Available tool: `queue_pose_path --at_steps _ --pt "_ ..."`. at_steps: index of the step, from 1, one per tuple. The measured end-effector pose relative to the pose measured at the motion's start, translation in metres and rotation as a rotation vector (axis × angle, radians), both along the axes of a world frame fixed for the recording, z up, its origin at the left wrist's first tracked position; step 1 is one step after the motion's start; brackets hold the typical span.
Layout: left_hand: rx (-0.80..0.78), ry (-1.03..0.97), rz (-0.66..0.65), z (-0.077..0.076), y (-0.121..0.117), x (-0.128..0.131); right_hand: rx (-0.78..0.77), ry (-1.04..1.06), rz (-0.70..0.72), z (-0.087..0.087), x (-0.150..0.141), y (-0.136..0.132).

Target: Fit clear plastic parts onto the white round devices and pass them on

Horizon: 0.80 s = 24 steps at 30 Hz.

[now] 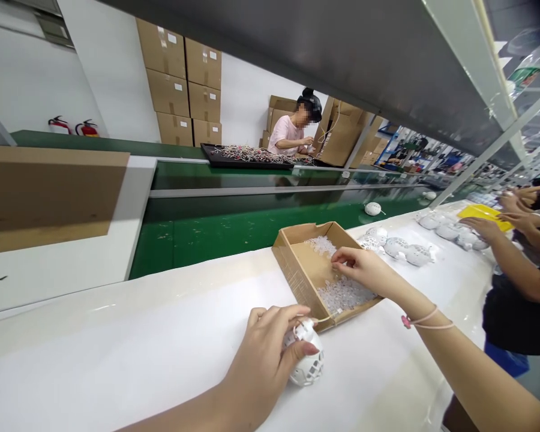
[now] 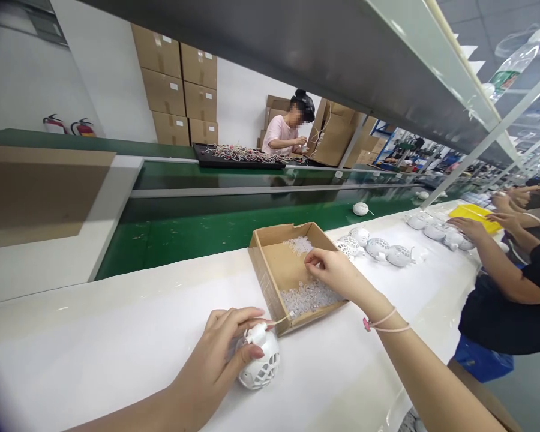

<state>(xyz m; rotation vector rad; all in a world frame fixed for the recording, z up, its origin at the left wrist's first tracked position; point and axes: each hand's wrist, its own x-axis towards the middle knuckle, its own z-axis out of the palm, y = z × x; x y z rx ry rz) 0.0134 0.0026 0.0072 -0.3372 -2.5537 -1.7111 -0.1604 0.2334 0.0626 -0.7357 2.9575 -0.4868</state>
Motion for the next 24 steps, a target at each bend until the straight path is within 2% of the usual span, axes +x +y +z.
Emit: queue_pose_path --at_steps 5,9,11,13,15,18,21,24 --pt "0.132 -0.033 0.010 0.002 0.001 0.001 -0.221 0.075 -0.031 0.002 0.022 0.005" --pt "0.113 -0.033 0.036 0.005 0.001 0.000 -0.364 0.155 -0.018 0.010 0.066 0.003" --pt "0.073 -0.016 0.044 0.006 0.002 0.000 -0.410 0.225 0.108 0.013 0.098 -0.006" --pt "0.056 0.000 0.056 0.008 0.003 0.000 -0.453 0.332 0.310 0.014 0.128 -0.020" --pt "0.047 0.022 0.058 0.008 0.002 0.000 -0.517 0.429 0.437 0.011 0.150 -0.036" --pt "0.006 0.083 0.045 0.008 0.001 0.001 -0.587 0.524 0.429 0.006 0.161 -0.054" --pt "-0.058 0.150 0.024 0.007 0.001 0.003 -0.540 0.591 0.397 0.003 0.158 -0.061" --pt "-0.124 0.193 0.018 0.005 0.001 0.004 -0.510 0.566 0.344 0.002 0.154 -0.062"
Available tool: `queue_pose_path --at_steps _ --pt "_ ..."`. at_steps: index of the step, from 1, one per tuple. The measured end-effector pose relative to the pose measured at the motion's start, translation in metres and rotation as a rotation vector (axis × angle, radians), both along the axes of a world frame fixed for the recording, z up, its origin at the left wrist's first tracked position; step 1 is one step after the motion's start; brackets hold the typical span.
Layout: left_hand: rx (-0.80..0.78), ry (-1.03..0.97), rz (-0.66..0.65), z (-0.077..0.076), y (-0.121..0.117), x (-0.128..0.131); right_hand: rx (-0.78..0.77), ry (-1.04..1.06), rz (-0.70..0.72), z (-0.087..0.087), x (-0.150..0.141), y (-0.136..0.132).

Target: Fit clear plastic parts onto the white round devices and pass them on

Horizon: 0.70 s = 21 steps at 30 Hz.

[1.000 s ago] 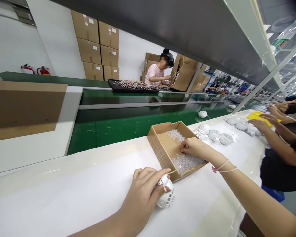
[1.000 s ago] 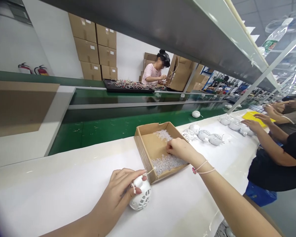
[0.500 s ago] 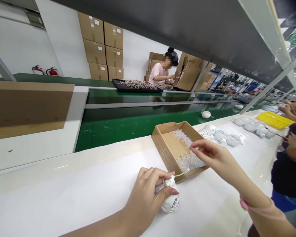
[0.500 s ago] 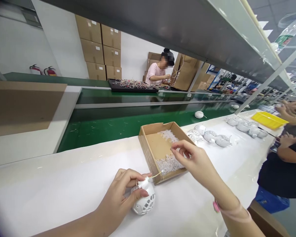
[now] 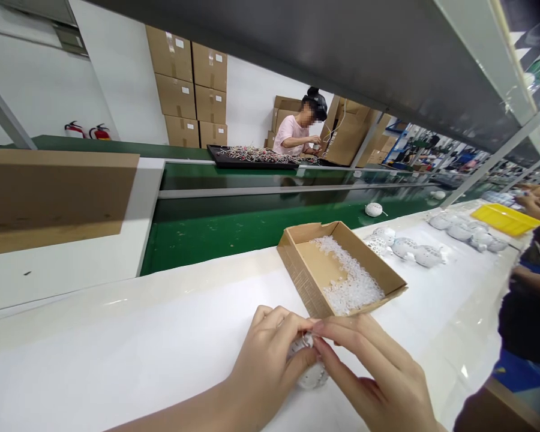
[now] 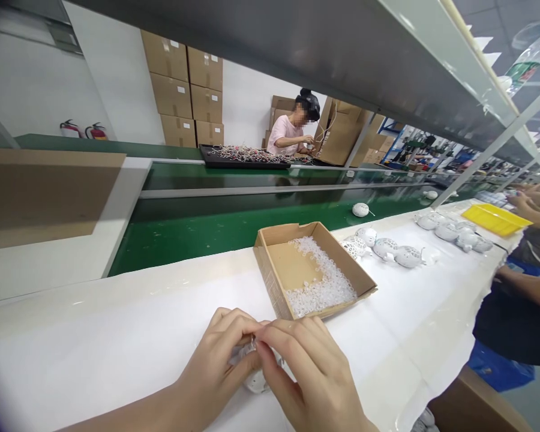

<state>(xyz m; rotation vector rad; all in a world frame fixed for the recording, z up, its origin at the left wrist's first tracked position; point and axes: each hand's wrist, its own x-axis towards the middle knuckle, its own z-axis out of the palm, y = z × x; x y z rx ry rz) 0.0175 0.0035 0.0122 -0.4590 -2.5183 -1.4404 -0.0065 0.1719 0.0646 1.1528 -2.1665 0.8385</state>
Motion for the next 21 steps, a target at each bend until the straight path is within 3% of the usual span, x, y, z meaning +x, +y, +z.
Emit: queue_pose_path --at_steps 8,14,21 --pt "-0.064 0.018 -0.012 0.004 0.003 0.001 -0.068 -0.193 0.020 0.001 0.000 -0.004" --pt "-0.061 -0.040 -0.054 0.008 0.005 0.001 0.043 -0.167 0.004 0.000 0.007 -0.001" --pt "-0.128 -0.035 -0.186 0.015 0.007 -0.003 0.104 -0.319 0.076 0.001 0.011 0.013"
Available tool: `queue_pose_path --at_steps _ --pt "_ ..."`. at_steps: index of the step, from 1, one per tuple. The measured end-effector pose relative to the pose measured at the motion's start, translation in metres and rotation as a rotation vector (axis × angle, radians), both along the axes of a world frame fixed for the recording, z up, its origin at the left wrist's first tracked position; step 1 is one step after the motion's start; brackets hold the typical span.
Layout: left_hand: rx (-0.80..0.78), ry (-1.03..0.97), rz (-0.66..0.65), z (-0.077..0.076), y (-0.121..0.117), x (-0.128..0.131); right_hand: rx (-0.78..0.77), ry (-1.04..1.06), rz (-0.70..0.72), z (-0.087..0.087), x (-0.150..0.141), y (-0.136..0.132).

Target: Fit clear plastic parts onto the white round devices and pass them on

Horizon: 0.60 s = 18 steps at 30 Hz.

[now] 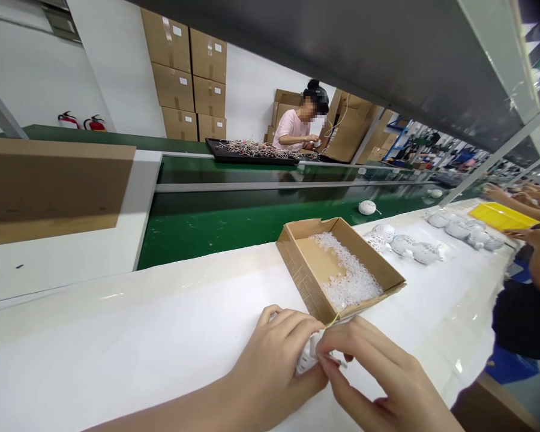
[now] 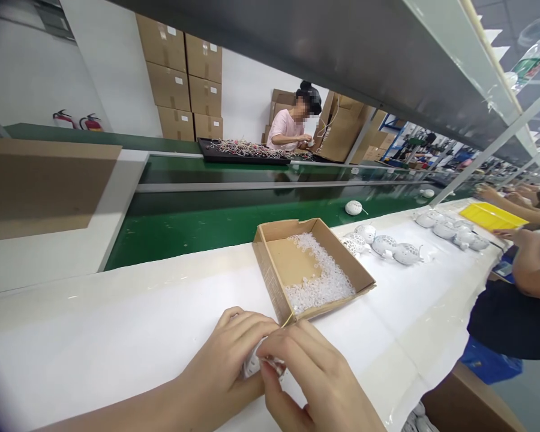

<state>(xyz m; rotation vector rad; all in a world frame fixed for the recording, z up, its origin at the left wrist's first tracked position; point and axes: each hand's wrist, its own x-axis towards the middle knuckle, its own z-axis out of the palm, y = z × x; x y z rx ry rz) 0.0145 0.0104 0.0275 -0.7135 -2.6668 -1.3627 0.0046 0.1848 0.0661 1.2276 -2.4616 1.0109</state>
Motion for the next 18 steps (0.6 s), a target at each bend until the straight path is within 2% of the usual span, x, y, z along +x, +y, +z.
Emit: queue_pose_path --at_steps 7,13,18 --pt "-0.114 0.047 -0.001 -0.004 0.002 0.002 -0.016 0.017 0.067 0.008 0.001 -0.004" --pt "-0.166 0.060 0.017 -0.005 0.003 0.003 0.082 0.151 -0.032 0.012 0.004 -0.005" --pt "-0.170 0.032 0.016 -0.003 0.002 0.001 0.121 0.148 -0.002 0.011 0.006 0.001"
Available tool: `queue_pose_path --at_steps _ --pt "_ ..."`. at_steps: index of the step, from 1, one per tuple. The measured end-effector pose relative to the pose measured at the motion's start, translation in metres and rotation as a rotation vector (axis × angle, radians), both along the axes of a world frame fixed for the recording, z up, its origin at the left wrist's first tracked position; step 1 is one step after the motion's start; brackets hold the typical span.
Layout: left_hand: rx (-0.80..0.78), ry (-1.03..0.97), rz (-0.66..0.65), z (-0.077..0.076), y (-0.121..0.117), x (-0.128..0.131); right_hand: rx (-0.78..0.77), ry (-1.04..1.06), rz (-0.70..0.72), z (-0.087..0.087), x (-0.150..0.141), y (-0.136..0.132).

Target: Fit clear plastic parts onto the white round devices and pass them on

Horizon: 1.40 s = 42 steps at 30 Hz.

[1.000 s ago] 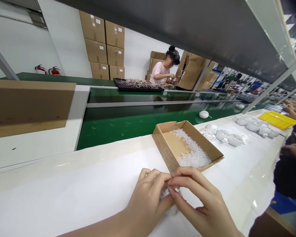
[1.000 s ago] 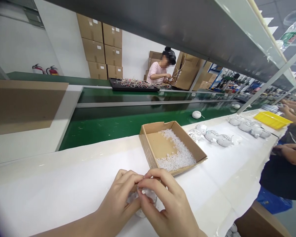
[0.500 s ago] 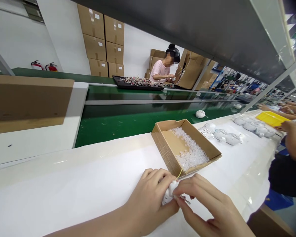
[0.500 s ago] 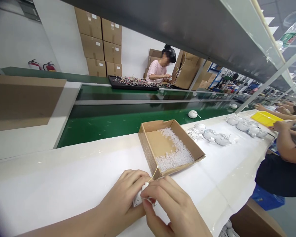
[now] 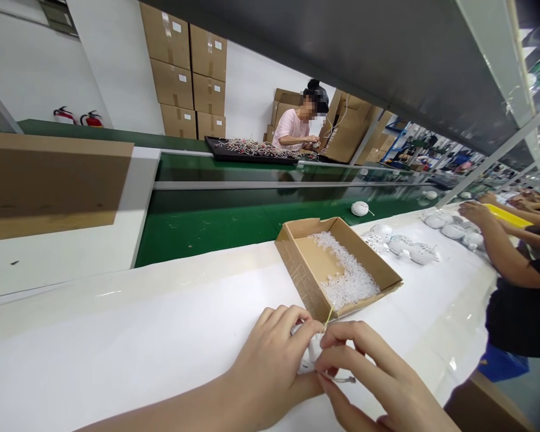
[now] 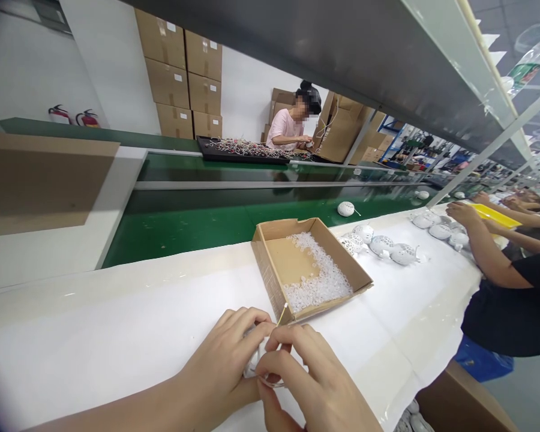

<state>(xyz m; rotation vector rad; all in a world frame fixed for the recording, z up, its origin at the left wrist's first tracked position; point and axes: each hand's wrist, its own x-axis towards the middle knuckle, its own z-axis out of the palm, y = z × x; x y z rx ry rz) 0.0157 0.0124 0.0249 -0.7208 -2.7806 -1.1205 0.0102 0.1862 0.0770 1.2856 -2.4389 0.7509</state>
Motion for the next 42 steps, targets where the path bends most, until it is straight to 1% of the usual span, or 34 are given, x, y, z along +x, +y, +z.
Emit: queue_pose_path --at_steps 3,6,10,12,14,17,21,24,27,32,38,42 --pt "0.011 -0.014 0.003 0.000 0.000 -0.001 -0.012 -0.023 -0.024 -0.007 -0.001 0.005" --pt "0.011 -0.004 0.008 -0.002 0.001 -0.002 -0.087 -0.107 -0.055 -0.019 -0.001 0.009" --pt "0.017 0.017 0.019 -0.005 0.002 -0.001 -0.171 -0.240 -0.135 -0.032 0.002 0.006" --pt "0.021 0.024 0.027 -0.005 0.002 -0.001 -0.197 -0.264 -0.167 -0.036 0.004 0.003" --pt "0.025 0.018 0.031 -0.005 0.001 -0.001 -0.227 -0.266 -0.165 -0.039 0.004 0.003" --pt "0.035 -0.014 0.003 -0.004 0.001 -0.002 -0.220 -0.310 -0.131 -0.038 0.001 0.008" --pt "0.035 -0.036 -0.026 -0.002 0.000 -0.003 -0.103 -0.464 -0.080 -0.029 -0.006 0.021" --pt "0.000 -0.063 -0.027 0.000 0.001 -0.002 -0.111 -0.434 -0.035 -0.026 -0.008 0.024" --pt "-0.030 -0.083 -0.023 0.001 0.001 -0.002 -0.156 -0.359 0.017 -0.029 -0.007 0.019" --pt "-0.022 -0.027 -0.009 -0.004 0.002 -0.001 -0.221 -0.354 -0.019 -0.031 -0.007 0.008" --pt "-0.012 0.044 -0.020 -0.008 0.003 0.001 -0.153 -0.402 0.079 -0.026 -0.009 0.016" --pt "-0.036 0.098 -0.034 -0.010 0.002 0.001 -0.114 -0.435 0.089 -0.022 -0.010 0.023"
